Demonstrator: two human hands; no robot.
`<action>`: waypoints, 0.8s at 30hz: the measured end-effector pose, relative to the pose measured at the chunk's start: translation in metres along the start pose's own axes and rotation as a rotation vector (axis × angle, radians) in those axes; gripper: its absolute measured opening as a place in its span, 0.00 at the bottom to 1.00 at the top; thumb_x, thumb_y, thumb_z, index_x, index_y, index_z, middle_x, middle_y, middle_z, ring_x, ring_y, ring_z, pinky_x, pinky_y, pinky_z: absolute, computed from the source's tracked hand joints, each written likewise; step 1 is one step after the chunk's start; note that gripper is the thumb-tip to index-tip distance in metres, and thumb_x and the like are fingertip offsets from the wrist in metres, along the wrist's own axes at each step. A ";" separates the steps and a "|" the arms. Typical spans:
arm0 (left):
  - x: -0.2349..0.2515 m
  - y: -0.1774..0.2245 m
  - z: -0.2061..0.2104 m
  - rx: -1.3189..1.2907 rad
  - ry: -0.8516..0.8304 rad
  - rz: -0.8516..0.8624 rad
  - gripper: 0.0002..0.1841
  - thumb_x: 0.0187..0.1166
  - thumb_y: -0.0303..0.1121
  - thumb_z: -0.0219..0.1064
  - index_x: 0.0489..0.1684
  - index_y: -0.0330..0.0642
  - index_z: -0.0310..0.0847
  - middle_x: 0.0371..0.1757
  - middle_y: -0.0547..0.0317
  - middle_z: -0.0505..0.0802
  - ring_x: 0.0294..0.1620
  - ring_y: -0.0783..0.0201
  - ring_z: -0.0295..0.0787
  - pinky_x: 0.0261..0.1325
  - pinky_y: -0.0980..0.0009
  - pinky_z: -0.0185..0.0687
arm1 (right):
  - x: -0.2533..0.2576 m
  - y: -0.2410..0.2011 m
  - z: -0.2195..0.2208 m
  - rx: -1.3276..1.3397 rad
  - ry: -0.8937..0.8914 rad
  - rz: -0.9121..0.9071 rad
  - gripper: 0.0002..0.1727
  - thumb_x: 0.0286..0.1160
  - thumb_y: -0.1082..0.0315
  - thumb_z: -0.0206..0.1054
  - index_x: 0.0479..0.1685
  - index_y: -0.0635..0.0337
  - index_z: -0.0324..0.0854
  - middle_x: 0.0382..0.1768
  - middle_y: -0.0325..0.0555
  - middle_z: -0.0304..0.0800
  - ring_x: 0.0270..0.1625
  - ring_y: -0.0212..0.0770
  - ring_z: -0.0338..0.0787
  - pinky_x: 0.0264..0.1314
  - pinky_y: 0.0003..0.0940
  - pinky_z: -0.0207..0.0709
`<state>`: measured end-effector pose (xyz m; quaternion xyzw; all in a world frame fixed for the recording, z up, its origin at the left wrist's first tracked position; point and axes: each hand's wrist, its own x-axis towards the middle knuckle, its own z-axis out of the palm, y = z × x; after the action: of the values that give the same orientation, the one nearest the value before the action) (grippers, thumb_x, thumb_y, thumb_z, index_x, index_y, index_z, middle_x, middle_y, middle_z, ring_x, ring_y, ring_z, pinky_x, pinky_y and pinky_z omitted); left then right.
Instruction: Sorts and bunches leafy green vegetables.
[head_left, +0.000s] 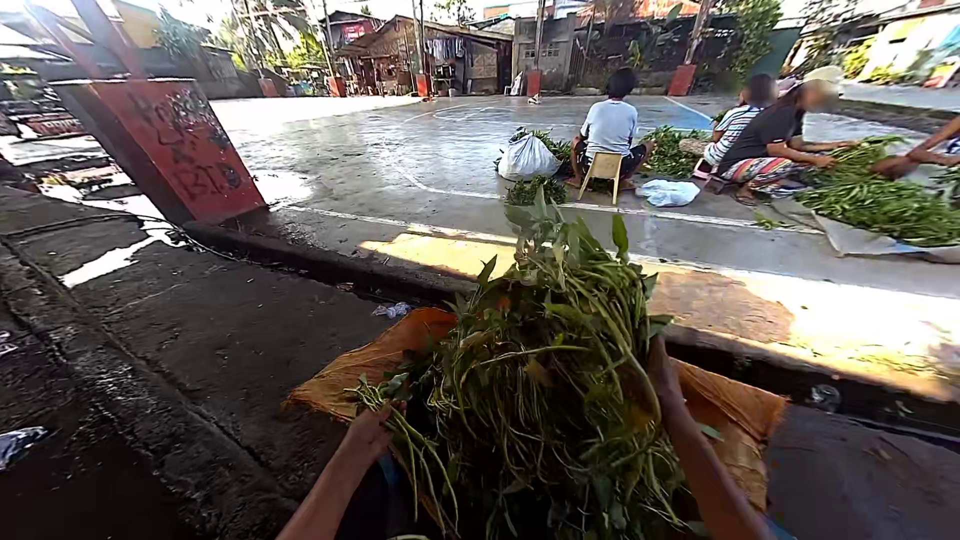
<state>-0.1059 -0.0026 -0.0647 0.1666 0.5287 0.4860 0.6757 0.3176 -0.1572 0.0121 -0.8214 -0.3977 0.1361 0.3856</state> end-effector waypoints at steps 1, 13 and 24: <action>-0.001 0.001 -0.001 0.035 -0.023 0.014 0.07 0.91 0.23 0.50 0.60 0.36 0.68 0.38 0.54 0.86 0.34 0.66 0.89 0.40 0.71 0.89 | -0.015 0.032 0.029 -0.041 -0.060 0.104 0.51 0.70 0.67 0.76 0.92 0.64 0.47 0.71 0.73 0.79 0.71 0.70 0.83 0.72 0.69 0.74; -0.019 -0.009 0.032 0.194 -0.183 -0.035 0.08 0.91 0.22 0.49 0.60 0.40 0.67 0.40 0.57 0.86 0.38 0.67 0.89 0.44 0.72 0.88 | -0.076 0.109 0.057 -0.150 -0.261 0.161 0.61 0.60 0.48 0.81 0.93 0.65 0.49 0.92 0.67 0.47 0.90 0.73 0.52 0.81 0.80 0.47; -0.049 -0.029 0.105 0.344 -0.467 -0.100 0.10 0.91 0.22 0.48 0.65 0.35 0.66 0.44 0.50 0.88 0.44 0.58 0.91 0.52 0.63 0.88 | -0.049 -0.032 0.108 -0.182 -0.436 0.030 0.37 0.91 0.54 0.54 0.92 0.67 0.50 0.76 0.68 0.77 0.78 0.62 0.79 0.82 0.55 0.68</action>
<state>0.0015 -0.0271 -0.0185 0.3598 0.4409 0.3038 0.7641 0.2109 -0.1256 -0.0401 -0.8099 -0.4697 0.2796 0.2128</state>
